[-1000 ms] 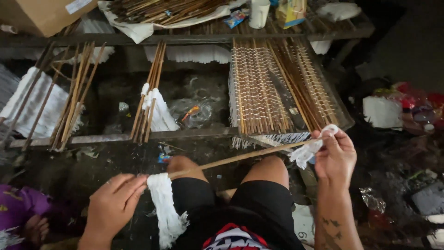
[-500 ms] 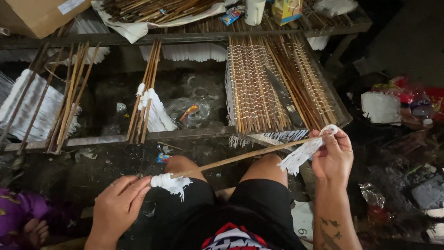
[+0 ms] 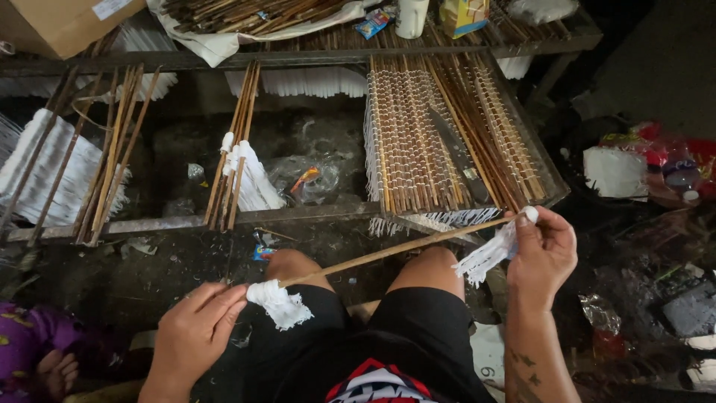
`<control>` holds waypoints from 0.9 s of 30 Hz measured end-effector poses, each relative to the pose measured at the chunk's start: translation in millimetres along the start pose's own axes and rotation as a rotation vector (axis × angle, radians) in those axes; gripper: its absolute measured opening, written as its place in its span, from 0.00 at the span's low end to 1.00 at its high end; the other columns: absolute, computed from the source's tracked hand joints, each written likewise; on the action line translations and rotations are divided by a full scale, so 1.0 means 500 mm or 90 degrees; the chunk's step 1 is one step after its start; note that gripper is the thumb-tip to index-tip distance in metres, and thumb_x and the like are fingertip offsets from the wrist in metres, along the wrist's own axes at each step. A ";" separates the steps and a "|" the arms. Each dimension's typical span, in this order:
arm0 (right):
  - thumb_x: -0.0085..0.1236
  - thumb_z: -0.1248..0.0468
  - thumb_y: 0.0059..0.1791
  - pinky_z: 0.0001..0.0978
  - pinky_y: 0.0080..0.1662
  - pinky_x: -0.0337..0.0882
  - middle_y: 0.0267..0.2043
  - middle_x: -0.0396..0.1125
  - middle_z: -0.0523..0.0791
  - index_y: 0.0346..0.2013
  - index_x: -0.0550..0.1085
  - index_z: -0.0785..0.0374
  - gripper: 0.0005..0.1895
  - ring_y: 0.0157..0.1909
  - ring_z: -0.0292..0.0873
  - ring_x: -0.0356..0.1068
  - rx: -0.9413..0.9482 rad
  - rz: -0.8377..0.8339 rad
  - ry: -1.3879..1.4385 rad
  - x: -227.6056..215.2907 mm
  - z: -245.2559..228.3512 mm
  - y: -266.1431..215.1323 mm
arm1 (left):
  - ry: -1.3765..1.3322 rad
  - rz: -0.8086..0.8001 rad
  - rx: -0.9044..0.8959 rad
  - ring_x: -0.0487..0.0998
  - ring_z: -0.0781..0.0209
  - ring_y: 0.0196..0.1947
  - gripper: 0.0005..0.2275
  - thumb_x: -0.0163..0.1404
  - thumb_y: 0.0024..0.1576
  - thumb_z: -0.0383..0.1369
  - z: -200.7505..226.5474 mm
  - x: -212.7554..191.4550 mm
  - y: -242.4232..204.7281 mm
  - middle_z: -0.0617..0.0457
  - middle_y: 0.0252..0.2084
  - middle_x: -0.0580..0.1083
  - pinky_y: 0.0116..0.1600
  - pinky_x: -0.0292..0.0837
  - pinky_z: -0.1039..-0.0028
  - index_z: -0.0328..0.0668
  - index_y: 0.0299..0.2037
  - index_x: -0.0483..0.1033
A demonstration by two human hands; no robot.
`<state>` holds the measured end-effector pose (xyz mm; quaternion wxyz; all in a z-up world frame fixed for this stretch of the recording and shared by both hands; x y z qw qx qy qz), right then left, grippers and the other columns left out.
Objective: A person is manually weaving or wrapping white string around a wooden stick, likely preparing wicks or a similar component on a wooden frame.
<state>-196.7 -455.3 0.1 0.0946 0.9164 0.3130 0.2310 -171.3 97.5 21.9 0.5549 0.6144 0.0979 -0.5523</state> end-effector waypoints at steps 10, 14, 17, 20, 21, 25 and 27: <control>0.51 0.77 0.57 0.38 0.53 0.82 0.44 0.71 0.53 0.41 0.73 0.69 0.04 0.46 0.51 0.77 -0.239 -0.329 -0.110 0.087 -0.139 -0.014 | -0.086 -0.007 -0.014 0.81 0.61 0.38 0.10 0.56 0.58 0.34 -0.027 -0.008 0.017 0.56 0.43 0.79 0.41 0.78 0.67 0.49 0.49 0.84; 0.49 0.66 0.58 0.41 0.67 0.74 0.50 0.73 0.47 0.47 0.75 0.63 0.08 0.62 0.47 0.72 -0.229 -0.485 -0.297 0.137 -0.173 -0.023 | -0.054 0.055 0.091 0.79 0.55 0.37 0.09 0.56 0.59 0.31 -0.011 -0.024 0.058 0.50 0.42 0.78 0.41 0.75 0.65 0.43 0.48 0.83; 0.40 0.72 0.61 0.48 0.67 0.72 0.69 0.56 0.65 0.63 0.66 0.77 0.16 0.69 0.61 0.64 -0.324 -0.449 -0.312 0.096 -0.213 0.013 | 0.015 0.085 0.094 0.79 0.55 0.37 0.09 0.58 0.59 0.30 -0.003 -0.048 0.083 0.50 0.42 0.76 0.37 0.75 0.64 0.48 0.49 0.84; 0.53 0.74 0.59 0.45 0.67 0.68 0.59 0.70 0.57 0.58 0.75 0.74 0.13 0.63 0.54 0.69 -0.437 -0.461 -0.517 0.110 -0.249 0.020 | -0.010 0.084 0.136 0.78 0.50 0.39 0.11 0.58 0.60 0.30 0.010 -0.051 0.106 0.50 0.47 0.75 0.43 0.77 0.57 0.45 0.52 0.82; 0.53 0.74 0.59 0.45 0.67 0.68 0.59 0.70 0.57 0.58 0.75 0.74 0.13 0.63 0.54 0.69 -0.437 -0.464 -0.515 0.109 -0.254 0.025 | -0.008 0.084 0.133 0.78 0.50 0.39 0.11 0.58 0.60 0.30 0.013 -0.055 0.116 0.50 0.47 0.75 0.43 0.77 0.57 0.45 0.52 0.82; 0.57 0.70 0.55 0.34 0.61 0.71 0.56 0.74 0.48 0.58 0.78 0.62 0.17 0.56 0.43 0.73 -0.364 -0.497 -0.635 0.107 -0.241 0.046 | 0.006 0.123 0.164 0.78 0.51 0.35 0.08 0.60 0.59 0.27 0.028 -0.076 0.139 0.49 0.43 0.77 0.39 0.75 0.61 0.44 0.48 0.85; 0.56 0.71 0.56 0.34 0.61 0.68 0.59 0.72 0.51 0.63 0.75 0.66 0.19 0.58 0.45 0.71 -0.318 -0.467 -0.612 0.092 -0.246 0.068 | 0.008 0.127 0.159 0.78 0.51 0.35 0.09 0.60 0.59 0.26 0.025 -0.076 0.144 0.50 0.43 0.77 0.39 0.75 0.61 0.45 0.48 0.85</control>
Point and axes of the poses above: each hand's wrist, its own y-axis towards the middle knuckle, its own x-axis out of the palm, z = x × y, the point moved 10 cm from there along y, towards the middle knuckle
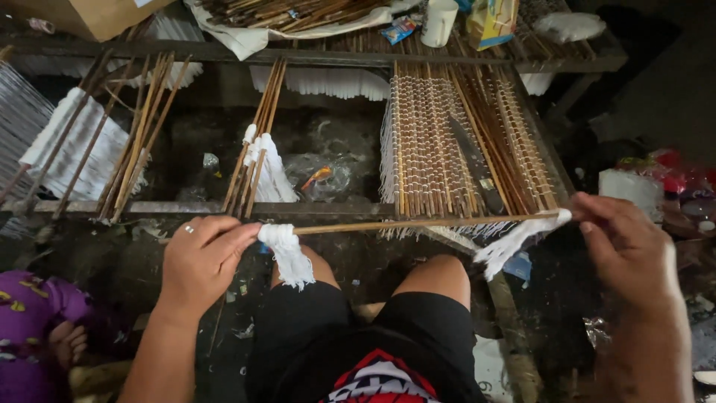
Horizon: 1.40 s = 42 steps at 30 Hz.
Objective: A person is manually weaving or wrapping white string around a wooden stick, likely preparing wicks or a similar component on a wooden frame.
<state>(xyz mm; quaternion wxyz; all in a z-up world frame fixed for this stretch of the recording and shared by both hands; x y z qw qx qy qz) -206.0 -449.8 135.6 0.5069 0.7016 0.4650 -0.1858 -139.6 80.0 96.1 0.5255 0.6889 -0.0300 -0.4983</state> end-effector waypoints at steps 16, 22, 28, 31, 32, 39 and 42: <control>0.66 0.71 0.48 0.28 0.57 0.73 0.45 0.76 0.47 0.44 0.82 0.63 0.10 0.48 0.39 0.75 0.046 -0.062 0.061 0.019 0.056 -0.006 | -0.029 0.048 0.061 0.79 0.50 0.38 0.09 0.61 0.58 0.20 0.027 -0.003 0.029 0.48 0.42 0.77 0.42 0.74 0.59 0.44 0.45 0.84; 0.66 0.63 0.45 0.29 0.56 0.78 0.47 0.78 0.45 0.45 0.83 0.57 0.14 0.47 0.39 0.78 0.052 -0.150 0.013 0.056 0.009 0.004 | -0.020 0.096 0.074 0.80 0.56 0.36 0.05 0.65 0.55 0.25 0.067 0.024 0.067 0.52 0.38 0.79 0.43 0.75 0.64 0.44 0.39 0.84; 0.64 0.62 0.47 0.38 0.50 0.78 0.43 0.78 0.50 0.45 0.82 0.60 0.13 0.45 0.49 0.79 -0.127 -0.175 0.129 0.157 -0.177 0.052 | -0.066 0.131 0.112 0.79 0.56 0.32 0.09 0.54 0.62 0.39 0.180 0.088 0.133 0.55 0.34 0.77 0.38 0.75 0.66 0.46 0.36 0.82; 0.65 0.60 0.48 0.50 0.46 0.76 0.43 0.78 0.53 0.49 0.81 0.60 0.16 0.42 0.58 0.79 -0.151 -0.215 0.203 0.201 -0.303 0.082 | -0.021 0.138 0.101 0.77 0.54 0.35 0.04 0.52 0.64 0.33 0.227 0.121 0.150 0.57 0.38 0.75 0.41 0.70 0.65 0.51 0.39 0.81; 0.64 0.60 0.48 0.53 0.45 0.75 0.44 0.78 0.54 0.52 0.80 0.60 0.18 0.42 0.61 0.78 -0.200 -0.250 0.223 0.216 -0.355 0.085 | -0.010 0.125 0.105 0.77 0.53 0.37 0.04 0.51 0.64 0.33 0.248 0.125 0.161 0.56 0.39 0.75 0.42 0.69 0.64 0.50 0.39 0.80; 0.55 0.53 0.54 0.43 0.46 0.76 0.43 0.74 0.44 0.46 0.79 0.51 0.11 0.44 0.52 0.76 -0.274 -0.256 0.130 0.282 -0.374 0.099 | -0.003 0.146 0.091 0.77 0.54 0.36 0.05 0.49 0.65 0.32 0.205 0.128 0.151 0.59 0.37 0.72 0.42 0.70 0.65 0.51 0.40 0.79; 0.57 0.55 0.52 0.49 0.46 0.74 0.41 0.75 0.48 0.45 0.79 0.53 0.10 0.44 0.58 0.76 -0.220 -0.296 0.125 0.270 -0.322 0.104 | 0.015 0.215 0.054 0.77 0.49 0.41 0.03 0.53 0.63 0.32 0.154 0.041 0.149 0.55 0.39 0.74 0.54 0.68 0.59 0.49 0.39 0.79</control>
Point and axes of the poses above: each hand's wrist, its own y-axis towards the middle knuckle, its own x-axis out of the palm, z = x × y, the point moved 10 cm from there along y, towards the middle knuckle
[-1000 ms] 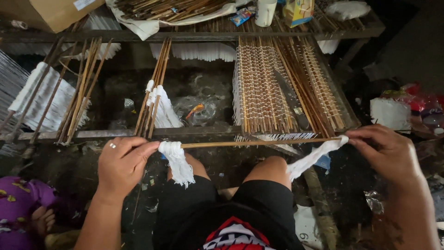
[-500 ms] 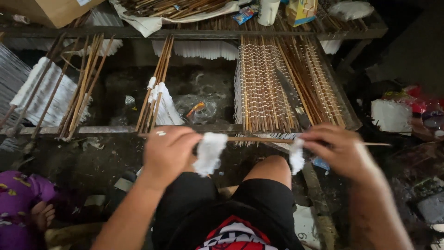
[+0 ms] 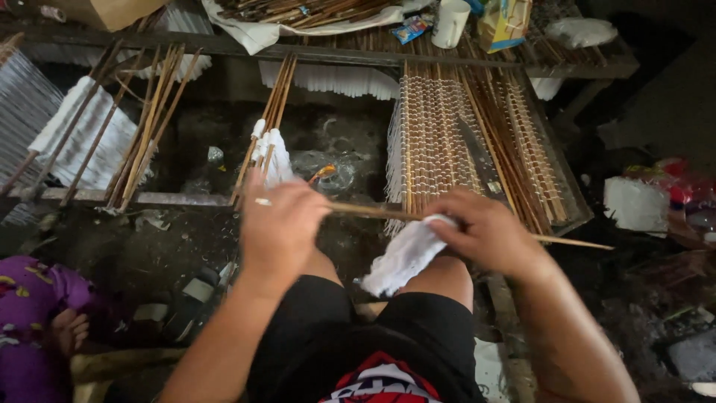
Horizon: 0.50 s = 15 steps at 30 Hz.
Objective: A person is manually weaving or wrapping white string around a wooden stick, likely preparing wicks or a similar component on a wooden frame.
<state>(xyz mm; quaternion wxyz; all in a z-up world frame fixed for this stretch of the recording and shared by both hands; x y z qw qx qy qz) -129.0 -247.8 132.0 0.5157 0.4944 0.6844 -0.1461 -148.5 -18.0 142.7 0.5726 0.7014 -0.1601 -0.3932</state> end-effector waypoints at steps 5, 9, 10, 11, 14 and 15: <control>0.66 0.53 0.47 0.40 0.50 0.73 0.45 0.75 0.42 0.43 0.81 0.50 0.12 0.47 0.49 0.77 0.115 0.099 0.042 -0.021 0.091 -0.038 | -0.064 0.149 -0.006 0.77 0.40 0.45 0.01 0.59 0.57 0.28 0.021 0.023 -0.125 0.45 0.42 0.76 0.60 0.66 0.48 0.45 0.35 0.83; 0.64 0.61 0.48 0.33 0.39 0.72 0.43 0.75 0.45 0.44 0.82 0.55 0.10 0.41 0.47 0.75 -0.015 0.115 0.114 -0.024 0.023 -0.017 | -0.352 -0.031 -0.210 0.83 0.57 0.27 0.14 0.66 0.51 0.38 0.099 0.110 -0.036 0.57 0.40 0.80 0.33 0.79 0.70 0.52 0.46 0.82; 0.62 0.64 0.48 0.37 0.42 0.73 0.45 0.75 0.48 0.45 0.83 0.56 0.12 0.43 0.49 0.75 -0.039 0.108 0.131 -0.021 0.012 -0.015 | -0.432 -0.065 -0.267 0.82 0.47 0.29 0.13 0.62 0.55 0.41 0.102 0.133 -0.030 0.49 0.39 0.79 0.33 0.78 0.64 0.44 0.45 0.81; 0.60 0.68 0.47 0.40 0.45 0.74 0.47 0.75 0.50 0.47 0.84 0.58 0.14 0.44 0.52 0.75 -0.063 0.101 0.148 -0.019 0.003 -0.012 | -0.512 -0.100 -0.323 0.82 0.38 0.31 0.16 0.58 0.58 0.44 0.108 0.158 -0.025 0.41 0.37 0.78 0.34 0.77 0.58 0.36 0.44 0.81; 0.59 0.70 0.47 0.44 0.51 0.73 0.48 0.75 0.52 0.49 0.82 0.62 0.16 0.48 0.54 0.75 -0.058 0.098 0.169 -0.027 -0.023 -0.018 | -0.547 -0.040 -0.366 0.80 0.37 0.30 0.06 0.58 0.59 0.32 0.103 0.174 -0.024 0.41 0.31 0.77 0.32 0.75 0.62 0.35 0.36 0.81; 0.59 0.70 0.47 0.44 0.51 0.73 0.48 0.75 0.52 0.49 0.82 0.62 0.16 0.48 0.54 0.75 -0.057 0.096 0.170 -0.020 -0.004 -0.023 | -0.547 -0.040 -0.369 0.80 0.37 0.30 0.06 0.58 0.59 0.32 0.102 0.168 -0.021 0.41 0.31 0.77 0.32 0.75 0.62 0.35 0.36 0.81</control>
Point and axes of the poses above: each hand's wrist, its own y-axis towards the middle knuckle, its own x-axis out of the palm, z = x × y, the point moved 10 cm from there along y, towards the middle knuckle
